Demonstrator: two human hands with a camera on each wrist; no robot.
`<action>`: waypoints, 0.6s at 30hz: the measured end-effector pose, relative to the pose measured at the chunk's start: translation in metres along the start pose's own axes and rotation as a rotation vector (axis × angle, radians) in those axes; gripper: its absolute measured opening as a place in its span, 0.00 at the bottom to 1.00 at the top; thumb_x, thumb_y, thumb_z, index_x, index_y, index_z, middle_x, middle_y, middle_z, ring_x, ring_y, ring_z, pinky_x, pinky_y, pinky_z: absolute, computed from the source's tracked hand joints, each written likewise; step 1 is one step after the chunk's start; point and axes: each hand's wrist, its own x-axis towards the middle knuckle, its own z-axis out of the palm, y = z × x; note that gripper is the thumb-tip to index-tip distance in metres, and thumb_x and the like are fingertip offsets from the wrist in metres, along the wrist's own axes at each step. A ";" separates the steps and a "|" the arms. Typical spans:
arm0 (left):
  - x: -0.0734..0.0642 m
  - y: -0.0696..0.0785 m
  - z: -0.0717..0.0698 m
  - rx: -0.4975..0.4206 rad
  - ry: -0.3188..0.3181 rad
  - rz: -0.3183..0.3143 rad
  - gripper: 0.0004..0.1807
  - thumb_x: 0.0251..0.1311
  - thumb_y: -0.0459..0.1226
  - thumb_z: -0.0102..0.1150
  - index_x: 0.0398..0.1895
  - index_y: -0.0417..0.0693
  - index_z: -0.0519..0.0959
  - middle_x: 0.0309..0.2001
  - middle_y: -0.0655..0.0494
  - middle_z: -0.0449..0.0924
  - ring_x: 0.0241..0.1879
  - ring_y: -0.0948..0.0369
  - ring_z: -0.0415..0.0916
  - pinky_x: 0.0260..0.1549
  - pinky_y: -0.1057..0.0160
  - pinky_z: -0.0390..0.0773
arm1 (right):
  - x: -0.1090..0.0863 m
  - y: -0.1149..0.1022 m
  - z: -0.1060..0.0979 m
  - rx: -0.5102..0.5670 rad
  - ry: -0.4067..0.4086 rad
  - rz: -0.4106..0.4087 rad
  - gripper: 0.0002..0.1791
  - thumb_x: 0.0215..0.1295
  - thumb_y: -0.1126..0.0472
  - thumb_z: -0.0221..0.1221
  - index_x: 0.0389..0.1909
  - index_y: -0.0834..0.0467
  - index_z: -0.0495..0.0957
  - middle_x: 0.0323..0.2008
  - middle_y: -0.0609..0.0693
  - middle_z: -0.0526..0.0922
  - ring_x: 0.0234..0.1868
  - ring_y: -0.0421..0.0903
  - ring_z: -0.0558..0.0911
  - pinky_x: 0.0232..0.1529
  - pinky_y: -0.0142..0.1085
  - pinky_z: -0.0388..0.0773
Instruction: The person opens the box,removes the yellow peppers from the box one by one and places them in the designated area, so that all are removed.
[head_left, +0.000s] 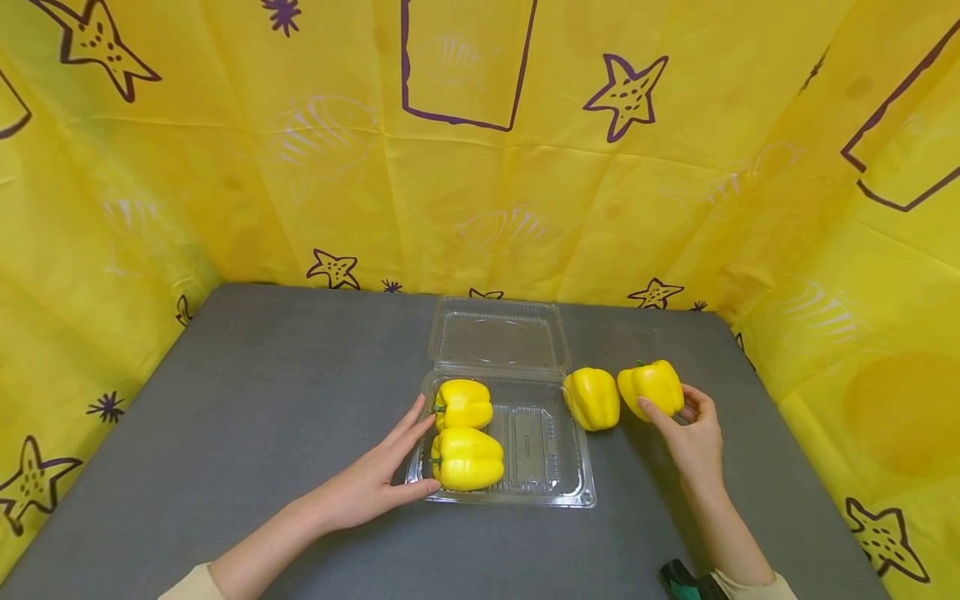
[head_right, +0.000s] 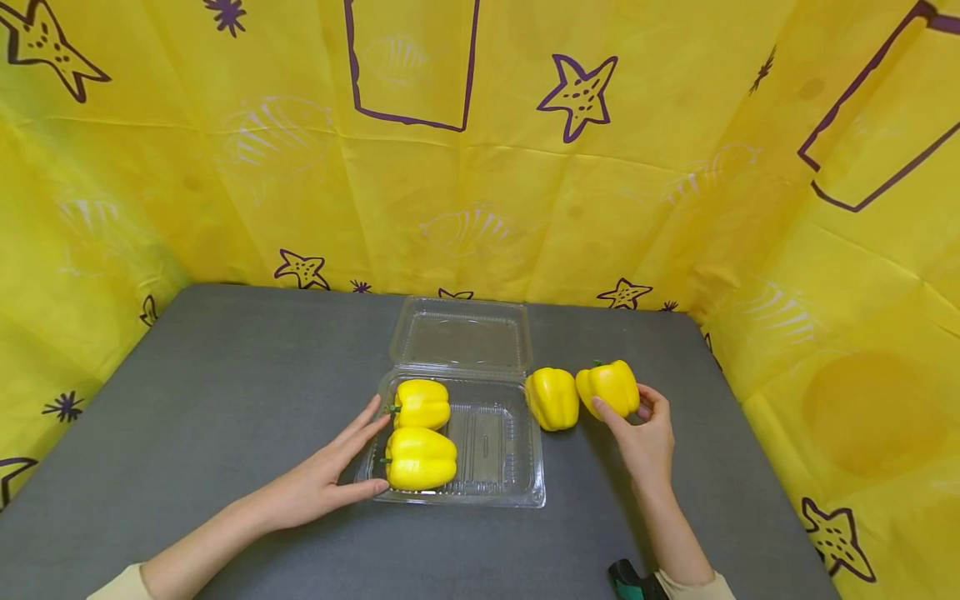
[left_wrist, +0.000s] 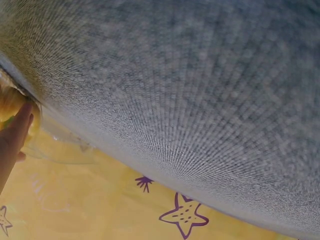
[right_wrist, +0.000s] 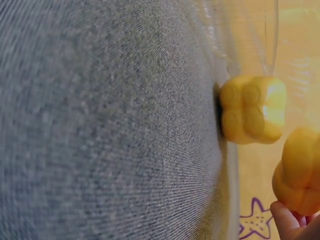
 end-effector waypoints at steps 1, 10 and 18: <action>0.000 0.000 0.000 -0.001 -0.001 -0.002 0.50 0.60 0.62 0.57 0.78 0.54 0.48 0.78 0.63 0.28 0.75 0.52 0.42 0.64 0.40 0.58 | 0.001 0.001 0.000 -0.001 0.001 0.003 0.43 0.54 0.47 0.71 0.65 0.59 0.62 0.51 0.47 0.70 0.48 0.39 0.69 0.42 0.29 0.67; 0.000 0.000 -0.001 -0.005 -0.003 -0.009 0.50 0.60 0.62 0.58 0.78 0.53 0.49 0.78 0.63 0.29 0.75 0.53 0.41 0.65 0.40 0.57 | 0.008 0.007 -0.001 -0.007 0.005 0.036 0.45 0.52 0.45 0.72 0.65 0.59 0.61 0.51 0.49 0.71 0.48 0.40 0.70 0.40 0.25 0.68; 0.000 0.000 0.000 -0.002 -0.002 -0.007 0.50 0.60 0.62 0.58 0.78 0.53 0.49 0.78 0.63 0.29 0.75 0.53 0.42 0.65 0.40 0.57 | 0.014 0.012 0.000 -0.023 -0.005 0.039 0.47 0.53 0.44 0.71 0.66 0.60 0.59 0.53 0.53 0.71 0.49 0.43 0.70 0.41 0.25 0.68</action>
